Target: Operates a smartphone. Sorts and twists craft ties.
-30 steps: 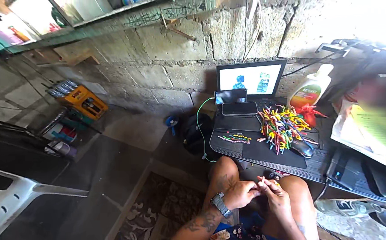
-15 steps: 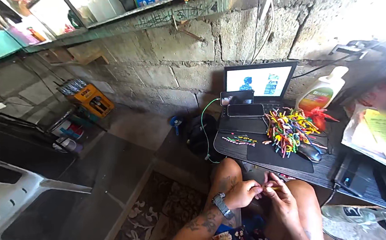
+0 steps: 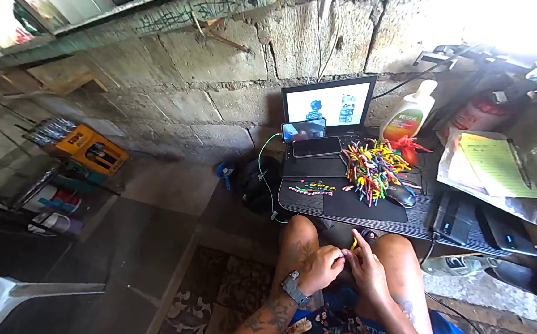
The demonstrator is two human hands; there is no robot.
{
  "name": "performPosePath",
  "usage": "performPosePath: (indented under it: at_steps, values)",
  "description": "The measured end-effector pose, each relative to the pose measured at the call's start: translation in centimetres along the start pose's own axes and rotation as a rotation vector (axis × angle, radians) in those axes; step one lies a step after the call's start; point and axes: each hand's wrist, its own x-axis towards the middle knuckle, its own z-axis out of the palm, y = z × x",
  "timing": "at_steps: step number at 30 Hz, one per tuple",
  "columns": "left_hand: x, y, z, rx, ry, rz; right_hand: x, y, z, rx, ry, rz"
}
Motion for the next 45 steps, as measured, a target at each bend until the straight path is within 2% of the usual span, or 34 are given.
performPosePath:
  at_steps: [2,3,5,7,9,11,15,17,18,19,21,22,23,25,28,31,33,36,39,42,45]
  values:
    - [-0.3,0.6,-0.2,-0.139,0.014,-0.109,0.2,-0.1,-0.5,0.233,0.034,0.096]
    - [-0.3,1.2,-0.5,-0.316,0.017,-0.215,0.7,-0.3,-1.0,0.416,0.036,0.176]
    - [-0.2,2.5,-1.4,-0.806,0.012,-0.443,1.6,-0.2,-1.9,0.643,0.031,0.339]
    - [-0.4,3.8,-2.4,-1.263,-0.044,-0.620,1.4,0.2,-2.8,0.804,-0.150,0.407]
    - [-0.8,4.4,-2.8,-1.552,-0.109,-0.693,1.1,0.5,-3.1,0.985,-0.417,0.375]
    - [-0.9,4.5,-2.8,-1.703,-0.199,-0.715,1.4,-0.2,-2.8,1.094,-0.550,0.295]
    - [0.0,4.9,-3.1,-1.809,-0.309,-0.695,3.5,-1.6,-2.6,1.144,-0.462,0.058]
    - [1.0,5.3,-3.6,-1.666,-0.229,-0.568,4.8,-2.5,-2.8,1.110,-0.384,0.009]
    - [1.5,5.5,-3.8,-1.491,-0.134,-0.454,5.4,-3.1,-2.8,1.095,-0.339,0.016]
    - [2.1,5.5,-4.0,-1.224,-0.013,-0.299,6.0,-3.7,-2.8,1.085,-0.289,0.044]
    - [3.9,4.7,-4.9,-0.446,0.232,0.077,7.5,-5.2,-2.7,1.030,-0.194,0.142]
    - [5.2,4.0,-5.6,-0.125,0.328,0.204,8.6,-6.1,-2.6,0.984,-0.165,0.203]
    - [6.5,3.4,-6.3,0.065,0.394,0.270,10.2,-6.9,-2.5,0.925,-0.168,0.252]
    - [9.1,2.5,-8.0,0.124,0.454,0.240,14.3,-7.9,-2.7,0.804,-0.268,0.273]
    - [13.0,1.2,-11.9,-0.103,0.529,-0.038,21.6,-8.4,-3.1,0.672,-0.455,0.279]
    - [17.7,-2.2,-16.6,-0.240,0.621,-0.200,28.1,-7.6,-1.7,0.506,-0.421,0.347]
    - [21.0,-4.8,-19.5,-0.178,0.612,-0.236,31.9,-5.8,0.1,0.373,-0.380,0.364]
    - [25.6,-7.9,-23.3,0.081,0.487,-0.375,36.1,-3.4,3.1,0.071,-0.337,0.373]
    - [28.5,-10.5,-25.4,0.302,0.244,-0.490,38.2,-2.5,6.0,-0.236,-0.313,0.465]
    - [29.8,-12.7,-26.2,0.259,0.010,-0.433,39.2,-2.4,7.6,-0.346,-0.365,0.500]
    - [29.9,-13.7,-26.6,0.233,0.005,-0.394,39.7,-2.5,7.9,-0.354,-0.397,0.467]
